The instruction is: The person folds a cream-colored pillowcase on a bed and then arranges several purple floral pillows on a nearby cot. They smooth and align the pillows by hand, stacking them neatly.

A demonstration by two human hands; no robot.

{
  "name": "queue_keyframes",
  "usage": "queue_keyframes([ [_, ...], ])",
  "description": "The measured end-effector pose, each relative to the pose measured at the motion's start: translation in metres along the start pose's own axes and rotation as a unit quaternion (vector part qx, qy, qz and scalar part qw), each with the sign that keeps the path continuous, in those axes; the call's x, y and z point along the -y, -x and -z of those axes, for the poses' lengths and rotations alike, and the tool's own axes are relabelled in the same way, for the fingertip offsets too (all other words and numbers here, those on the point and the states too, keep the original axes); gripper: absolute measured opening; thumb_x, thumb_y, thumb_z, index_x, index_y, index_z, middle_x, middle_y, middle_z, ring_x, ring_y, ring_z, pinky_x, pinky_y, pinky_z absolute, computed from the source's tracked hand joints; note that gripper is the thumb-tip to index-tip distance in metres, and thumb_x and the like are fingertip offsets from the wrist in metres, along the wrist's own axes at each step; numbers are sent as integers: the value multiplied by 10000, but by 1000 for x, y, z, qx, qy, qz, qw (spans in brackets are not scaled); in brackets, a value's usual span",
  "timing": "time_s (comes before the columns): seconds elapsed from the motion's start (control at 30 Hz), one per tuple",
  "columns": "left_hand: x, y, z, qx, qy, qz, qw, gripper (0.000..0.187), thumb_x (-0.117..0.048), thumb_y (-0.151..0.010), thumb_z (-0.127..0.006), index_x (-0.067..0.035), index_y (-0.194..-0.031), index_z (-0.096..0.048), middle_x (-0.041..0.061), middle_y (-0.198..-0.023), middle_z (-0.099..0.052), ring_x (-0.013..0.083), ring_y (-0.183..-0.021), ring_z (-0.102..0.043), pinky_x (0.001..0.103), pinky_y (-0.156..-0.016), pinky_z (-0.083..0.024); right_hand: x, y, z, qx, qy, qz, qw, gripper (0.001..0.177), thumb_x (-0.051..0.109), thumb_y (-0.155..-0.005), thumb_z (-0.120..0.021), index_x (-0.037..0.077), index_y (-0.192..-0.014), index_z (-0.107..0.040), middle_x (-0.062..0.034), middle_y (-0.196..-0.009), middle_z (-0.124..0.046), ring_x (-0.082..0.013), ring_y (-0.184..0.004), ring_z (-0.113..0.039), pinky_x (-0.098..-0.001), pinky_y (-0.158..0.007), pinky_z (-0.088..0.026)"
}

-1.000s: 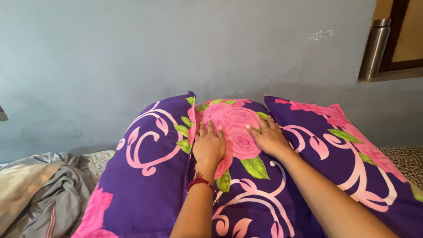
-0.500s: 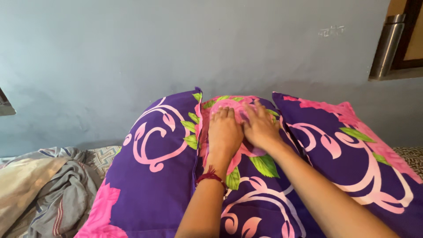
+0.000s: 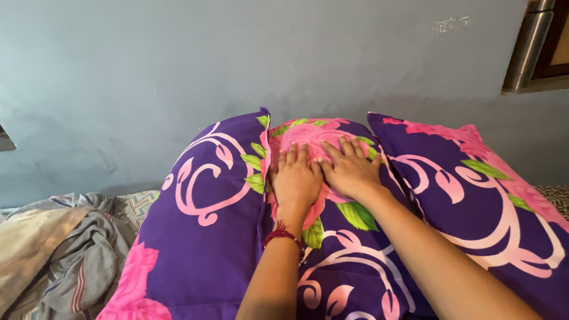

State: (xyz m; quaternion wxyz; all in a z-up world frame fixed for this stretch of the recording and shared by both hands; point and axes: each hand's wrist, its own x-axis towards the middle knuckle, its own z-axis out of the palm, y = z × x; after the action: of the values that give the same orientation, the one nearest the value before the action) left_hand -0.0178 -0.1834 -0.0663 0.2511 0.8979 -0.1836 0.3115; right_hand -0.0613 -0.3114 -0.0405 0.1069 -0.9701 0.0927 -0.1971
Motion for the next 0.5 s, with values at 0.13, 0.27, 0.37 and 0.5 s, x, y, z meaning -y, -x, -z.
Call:
queue_keyframes([
  [0.13,6,2,-2,-2,-2,3,1000,593,-456,-961,-485,-168,-1479,-518,112,-1555,-459,397,-1412,-408,509,-1148,-345,-4,1,8,27,-8,-34,999,758,706,-907,-386,375,-1580,-278,-30,-1707,-95,-280,-1574,-65,-762,-1138,-136],
  [0.27,14,4,-5,7,41,34,999,646,-508,-954,-507,-130,-1478,-502,173,-1555,-436,438,-1408,-397,496,-1121,-369,-19,-1,7,51,-47,-59,996,893,805,-848,-394,354,-1602,-237,-50,-1716,-69,-325,-1581,-33,-684,-1179,-157],
  [0.37,15,6,-1,10,53,39,998,681,-521,-954,-517,-98,-1486,-483,215,-1547,-420,461,-1391,-391,498,-1120,-365,-39,-8,-7,20,-53,-29,998,919,823,-864,-398,313,-1616,-254,-97,-1712,-91,-381,-1568,-42,-559,-1252,-149],
  [0.5,-2,4,8,49,14,104,993,662,-475,-963,-516,-17,-1442,-503,234,-1539,-441,423,-1424,-405,486,-1144,-371,-60,-24,-19,20,-69,-15,997,878,748,-899,-468,240,-1600,-317,-122,-1694,-130,-414,-1541,-93,-501,-1242,-173],
])
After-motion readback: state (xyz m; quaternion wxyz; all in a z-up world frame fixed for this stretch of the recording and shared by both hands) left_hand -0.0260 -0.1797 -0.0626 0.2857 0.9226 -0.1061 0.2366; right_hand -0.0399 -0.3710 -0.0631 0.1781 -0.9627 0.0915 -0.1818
